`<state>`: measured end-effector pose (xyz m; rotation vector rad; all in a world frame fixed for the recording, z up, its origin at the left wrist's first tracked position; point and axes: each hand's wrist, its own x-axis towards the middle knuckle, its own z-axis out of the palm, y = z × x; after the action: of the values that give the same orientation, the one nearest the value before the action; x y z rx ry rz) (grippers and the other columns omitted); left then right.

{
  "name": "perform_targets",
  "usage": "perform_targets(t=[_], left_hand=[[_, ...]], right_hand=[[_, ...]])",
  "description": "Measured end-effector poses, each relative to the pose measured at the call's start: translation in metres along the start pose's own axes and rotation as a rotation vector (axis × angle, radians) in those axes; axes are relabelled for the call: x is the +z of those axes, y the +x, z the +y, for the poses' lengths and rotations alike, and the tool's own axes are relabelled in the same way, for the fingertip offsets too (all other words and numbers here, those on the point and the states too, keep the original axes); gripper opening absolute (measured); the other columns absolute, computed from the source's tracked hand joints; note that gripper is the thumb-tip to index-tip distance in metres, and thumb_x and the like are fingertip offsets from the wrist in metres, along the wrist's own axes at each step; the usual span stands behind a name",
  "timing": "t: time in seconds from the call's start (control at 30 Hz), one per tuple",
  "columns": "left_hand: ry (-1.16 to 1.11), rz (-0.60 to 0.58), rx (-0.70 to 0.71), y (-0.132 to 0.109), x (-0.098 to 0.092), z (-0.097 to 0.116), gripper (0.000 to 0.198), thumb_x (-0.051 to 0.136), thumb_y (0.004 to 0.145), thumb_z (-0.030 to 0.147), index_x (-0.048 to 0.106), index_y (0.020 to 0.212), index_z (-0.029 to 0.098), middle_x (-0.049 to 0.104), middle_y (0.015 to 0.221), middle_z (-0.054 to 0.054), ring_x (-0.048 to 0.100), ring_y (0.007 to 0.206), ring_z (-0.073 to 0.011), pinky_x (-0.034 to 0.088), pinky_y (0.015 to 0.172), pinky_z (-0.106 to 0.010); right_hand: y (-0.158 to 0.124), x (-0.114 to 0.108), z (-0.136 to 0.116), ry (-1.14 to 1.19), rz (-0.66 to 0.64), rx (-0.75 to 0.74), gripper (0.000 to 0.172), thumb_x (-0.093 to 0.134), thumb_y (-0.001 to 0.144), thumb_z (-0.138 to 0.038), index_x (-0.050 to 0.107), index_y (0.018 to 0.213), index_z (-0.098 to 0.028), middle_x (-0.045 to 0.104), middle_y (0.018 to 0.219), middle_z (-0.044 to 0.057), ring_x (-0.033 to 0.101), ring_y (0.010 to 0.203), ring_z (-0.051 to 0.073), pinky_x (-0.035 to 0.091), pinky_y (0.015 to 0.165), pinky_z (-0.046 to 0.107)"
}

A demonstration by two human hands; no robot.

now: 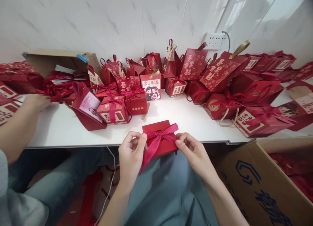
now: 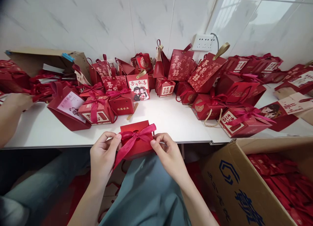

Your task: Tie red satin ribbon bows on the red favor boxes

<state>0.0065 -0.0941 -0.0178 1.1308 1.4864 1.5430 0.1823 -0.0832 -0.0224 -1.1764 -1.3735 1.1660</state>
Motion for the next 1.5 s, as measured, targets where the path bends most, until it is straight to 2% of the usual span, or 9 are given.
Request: perform_targets(t=[0.23,0.33,0.47,0.53,0.7,0.9,1.1,1.37,1.5], left_hand=[[0.126,-0.041,0.180,-0.004,-0.001,-0.003,0.022,0.067,0.070,0.028,0.057,0.089,0.020,0.060,0.073,0.001,0.058,0.072,-0.0117,0.047,0.070,-0.022],[0.045,-0.011,0.107,0.015,-0.014,-0.010,0.017,0.068,0.069,0.026,0.060,0.081,0.018,0.060,0.070,0.002,0.057,0.068,-0.0101,0.047,0.070,-0.021],[-0.426,0.360,0.012,0.062,-0.050,-0.008,0.028,0.077,0.052,0.021,0.056,0.071,0.018,0.054,0.057,0.007,0.051,0.053,-0.0059,0.045,0.055,-0.017],[-0.503,0.373,0.014,0.081,-0.064,0.004,0.035,0.079,0.045,0.017,0.057,0.072,0.018,0.054,0.055,0.007,0.053,0.053,-0.0067,0.046,0.054,-0.017],[-0.453,0.095,0.042,0.104,-0.061,0.051,0.034,0.082,0.044,0.018,0.060,0.069,0.014,0.056,0.057,0.005,0.051,0.048,-0.0047,0.047,0.048,-0.015],[-0.591,-0.186,0.118,0.108,-0.014,0.103,0.020,0.076,0.057,0.014,0.062,0.071,0.013,0.060,0.062,0.003,0.059,0.055,-0.0065,0.053,0.057,-0.017],[-0.703,-0.419,0.138,0.103,0.024,0.127,0.009,0.063,0.068,0.006,0.065,0.075,0.012,0.070,0.080,-0.005,0.068,0.079,-0.0152,0.055,0.076,-0.024],[-0.724,-0.430,0.123,0.102,0.021,0.129,0.017,0.059,0.067,0.011,0.065,0.083,0.010,0.069,0.089,-0.010,0.067,0.090,-0.0196,0.052,0.086,-0.031],[-0.671,-0.110,0.304,0.111,0.003,0.120,0.017,0.060,0.066,0.014,0.059,0.083,0.015,0.063,0.089,-0.004,0.064,0.089,-0.0170,0.051,0.077,-0.028]], right_hand=[[-0.001,0.003,0.002,-0.058,0.015,-0.004,0.033,0.060,0.077,-0.045,0.051,0.059,-0.019,0.060,0.090,0.007,0.057,0.090,0.020,0.047,0.068,0.026],[0.014,-0.015,0.003,0.044,0.006,0.018,0.029,0.066,0.074,-0.042,0.057,0.060,-0.018,0.063,0.087,0.006,0.060,0.085,0.019,0.050,0.069,0.028],[0.050,-0.069,0.002,0.513,0.412,0.037,0.025,0.077,0.059,-0.032,0.055,0.059,-0.019,0.058,0.060,-0.003,0.060,0.061,0.013,0.056,0.059,0.029],[0.067,-0.091,-0.007,0.601,0.482,0.040,0.020,0.075,0.062,-0.026,0.056,0.063,-0.019,0.061,0.060,-0.003,0.062,0.058,0.013,0.057,0.056,0.028],[0.094,-0.091,-0.059,0.644,0.284,-0.078,0.016,0.069,0.072,-0.029,0.058,0.066,-0.019,0.070,0.074,0.004,0.069,0.079,0.018,0.058,0.071,0.031],[0.109,-0.045,-0.118,0.554,-0.009,-0.143,0.022,0.071,0.073,-0.037,0.065,0.065,-0.018,0.071,0.072,0.003,0.068,0.074,0.017,0.054,0.072,0.029],[0.108,-0.013,-0.137,0.467,-0.253,-0.238,0.046,0.048,0.084,-0.056,0.072,0.084,-0.017,0.070,0.102,0.010,0.063,0.097,0.020,0.046,0.092,0.036],[0.105,-0.013,-0.136,0.436,-0.288,-0.257,0.048,0.045,0.084,-0.058,0.071,0.089,-0.018,0.070,0.103,0.010,0.063,0.095,0.020,0.047,0.089,0.036],[0.097,-0.045,-0.136,0.427,-0.426,-0.237,0.047,0.047,0.082,-0.055,0.057,0.056,-0.017,0.067,0.064,0.004,0.061,0.047,0.013,0.048,0.045,0.024]])
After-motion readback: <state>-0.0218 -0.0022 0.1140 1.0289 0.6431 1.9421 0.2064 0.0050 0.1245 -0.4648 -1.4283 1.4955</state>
